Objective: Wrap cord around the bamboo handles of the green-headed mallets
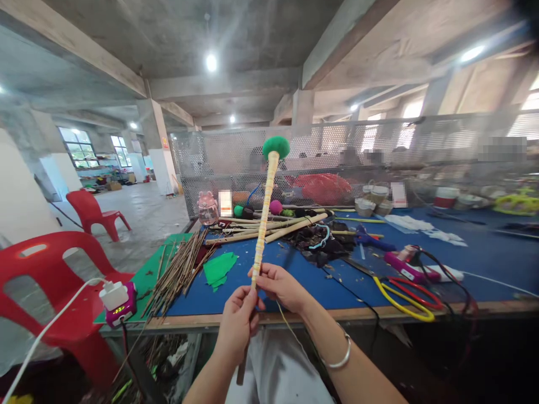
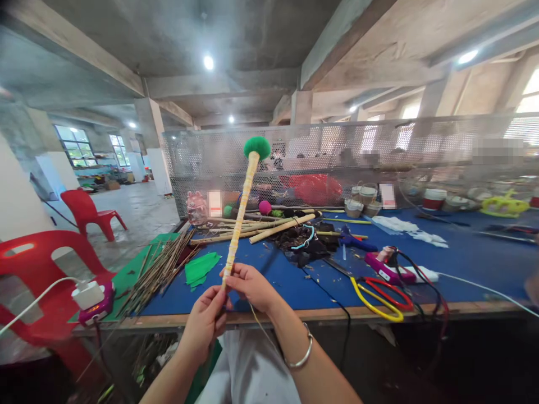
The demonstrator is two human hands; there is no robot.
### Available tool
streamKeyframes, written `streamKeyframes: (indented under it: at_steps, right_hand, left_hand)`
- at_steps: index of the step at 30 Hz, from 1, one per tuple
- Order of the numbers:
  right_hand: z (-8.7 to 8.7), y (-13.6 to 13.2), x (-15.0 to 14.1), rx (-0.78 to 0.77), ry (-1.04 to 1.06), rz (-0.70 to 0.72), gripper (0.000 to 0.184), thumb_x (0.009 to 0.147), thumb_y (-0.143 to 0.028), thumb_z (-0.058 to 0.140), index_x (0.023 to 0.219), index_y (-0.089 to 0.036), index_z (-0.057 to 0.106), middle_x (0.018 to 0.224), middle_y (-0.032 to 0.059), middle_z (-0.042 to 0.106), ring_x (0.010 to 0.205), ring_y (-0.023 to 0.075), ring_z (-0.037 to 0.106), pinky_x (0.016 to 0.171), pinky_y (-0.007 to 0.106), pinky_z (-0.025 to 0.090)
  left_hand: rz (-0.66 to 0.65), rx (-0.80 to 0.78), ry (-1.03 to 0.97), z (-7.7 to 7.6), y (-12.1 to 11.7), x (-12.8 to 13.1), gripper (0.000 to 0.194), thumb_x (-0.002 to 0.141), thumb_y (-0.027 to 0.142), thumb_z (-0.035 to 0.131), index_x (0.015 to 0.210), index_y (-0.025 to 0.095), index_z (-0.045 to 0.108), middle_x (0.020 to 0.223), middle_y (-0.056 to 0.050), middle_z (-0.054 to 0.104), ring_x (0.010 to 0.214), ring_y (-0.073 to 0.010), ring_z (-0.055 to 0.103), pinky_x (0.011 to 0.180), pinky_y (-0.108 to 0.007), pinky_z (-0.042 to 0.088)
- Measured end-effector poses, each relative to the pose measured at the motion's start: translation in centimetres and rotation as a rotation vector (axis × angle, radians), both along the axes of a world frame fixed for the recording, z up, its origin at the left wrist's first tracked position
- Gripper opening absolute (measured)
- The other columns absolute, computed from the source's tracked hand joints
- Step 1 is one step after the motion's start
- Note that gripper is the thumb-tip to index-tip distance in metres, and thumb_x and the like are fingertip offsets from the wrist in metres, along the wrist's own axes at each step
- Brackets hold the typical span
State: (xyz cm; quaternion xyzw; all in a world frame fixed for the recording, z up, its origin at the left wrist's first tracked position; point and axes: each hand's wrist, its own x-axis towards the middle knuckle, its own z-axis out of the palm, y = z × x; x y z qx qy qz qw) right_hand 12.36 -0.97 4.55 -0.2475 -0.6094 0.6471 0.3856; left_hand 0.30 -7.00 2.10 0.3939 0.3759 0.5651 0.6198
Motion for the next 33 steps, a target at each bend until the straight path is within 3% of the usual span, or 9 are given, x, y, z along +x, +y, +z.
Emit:
streamKeyframes:
  at_steps: [2, 4, 7, 10, 18, 22, 24, 30, 33]
  right_hand:
    - [0.0, -0.3, 0.5, -0.035, 0.015, 0.072, 0.035, 0.070, -0.037, 0.063, 0.093, -0.014, 0.053, 0.062, -0.0030, 0.052, 0.037, 0.0012, 0.025, 0.036, 0.017, 0.013]
    - [0.0, -0.6, 0.6, 0.003, 0.025, 0.047, 0.033, 0.068, -0.037, 0.065, 0.088, -0.013, 0.055, 0.065, -0.0008, 0.054, 0.044, 0.0033, 0.036, 0.040, 0.017, 0.023]
    - [0.3, -1.2, 0.2, 0.102, 0.033, -0.052, 0.026, 0.066, -0.034, 0.067, 0.077, -0.013, 0.056, 0.068, 0.0000, 0.055, 0.060, 0.0088, 0.048, 0.056, 0.021, 0.038]
    - [0.8, -1.6, 0.0, 0.130, 0.024, -0.108, 0.023, 0.067, -0.032, 0.067, 0.076, -0.014, 0.056, 0.069, -0.0008, 0.056, 0.065, 0.0103, 0.050, 0.065, 0.024, 0.040]
    - [1.2, -2.0, 0.9, 0.085, 0.045, -0.019, 0.029, 0.066, -0.035, 0.066, 0.079, -0.013, 0.053, 0.063, -0.0017, 0.053, 0.058, 0.0091, 0.048, 0.057, 0.023, 0.038]
    - [1.0, -2.1, -0.1, 0.136, -0.041, -0.162, 0.027, 0.065, -0.034, 0.067, 0.072, -0.014, 0.051, 0.062, -0.0030, 0.049, 0.058, 0.0083, 0.045, 0.058, 0.022, 0.037]
    - [1.0, -2.2, -0.4, 0.133, -0.052, -0.162, 0.027, 0.065, -0.034, 0.067, 0.073, -0.014, 0.050, 0.062, -0.0031, 0.049, 0.059, 0.0083, 0.046, 0.059, 0.022, 0.038]
    - [2.1, -2.7, 0.8, 0.111, 0.012, 0.121, 0.029, 0.071, -0.033, 0.063, 0.087, -0.013, 0.050, 0.070, -0.0002, 0.054, 0.062, 0.0100, 0.051, 0.063, 0.025, 0.041]
    - [2.5, -2.8, 1.0, 0.167, 0.001, 0.120, 0.025, 0.072, -0.033, 0.062, 0.082, -0.013, 0.052, 0.070, -0.0001, 0.052, 0.062, 0.0097, 0.050, 0.063, 0.025, 0.041]
  left_hand:
    - [-0.040, 0.003, -0.022, 0.3, -0.6, 0.1, 0.034, 0.072, 0.049, 0.055, 0.080, 0.016, 0.048, 0.059, 0.005, 0.051, 0.030, 0.0015, 0.022, 0.030, -0.014, 0.014]
    - [-0.049, 0.019, 0.017, 0.2, -0.9, 0.0, 0.035, 0.074, 0.049, 0.052, 0.083, 0.015, 0.049, 0.059, 0.004, 0.052, 0.030, 0.0010, 0.023, 0.029, -0.014, 0.015]
    - [0.071, 0.105, 0.120, -0.2, -0.9, -0.2, 0.035, 0.073, 0.044, 0.056, 0.091, 0.015, 0.049, 0.065, 0.003, 0.053, 0.034, 0.0003, 0.032, 0.031, -0.013, 0.021]
    - [0.196, 0.176, 0.208, -0.4, -0.8, -0.5, 0.034, 0.067, 0.037, 0.065, 0.087, 0.015, 0.049, 0.066, 0.004, 0.052, 0.036, 0.0002, 0.037, 0.033, -0.012, 0.025]
    - [-0.100, 0.119, 0.164, 0.2, -1.4, -0.4, 0.031, 0.079, 0.047, 0.044, 0.078, 0.016, 0.046, 0.056, 0.003, 0.053, 0.028, -0.0023, 0.032, 0.029, -0.015, 0.021]
    - [0.115, 0.208, 0.403, 0.4, -1.5, -0.5, 0.033, 0.072, 0.041, 0.057, 0.092, 0.015, 0.052, 0.066, 0.000, 0.057, 0.050, -0.0083, 0.050, 0.047, -0.019, 0.038]
    - [0.205, 0.260, 0.450, 0.6, -1.6, -0.7, 0.030, 0.071, 0.039, 0.059, 0.088, 0.015, 0.055, 0.070, -0.001, 0.058, 0.059, -0.0096, 0.051, 0.053, -0.019, 0.039]
    - [-0.060, 0.089, 0.273, 1.6, -2.4, -1.3, 0.036, 0.077, 0.048, 0.047, 0.084, 0.014, 0.054, 0.058, 0.002, 0.053, 0.035, -0.0026, 0.031, 0.034, -0.016, 0.019]
    - [-0.059, 0.070, 0.273, 1.8, -2.7, -1.1, 0.040, 0.079, 0.051, 0.041, 0.080, 0.013, 0.054, 0.055, 0.002, 0.051, 0.035, -0.0032, 0.031, 0.032, -0.015, 0.019]
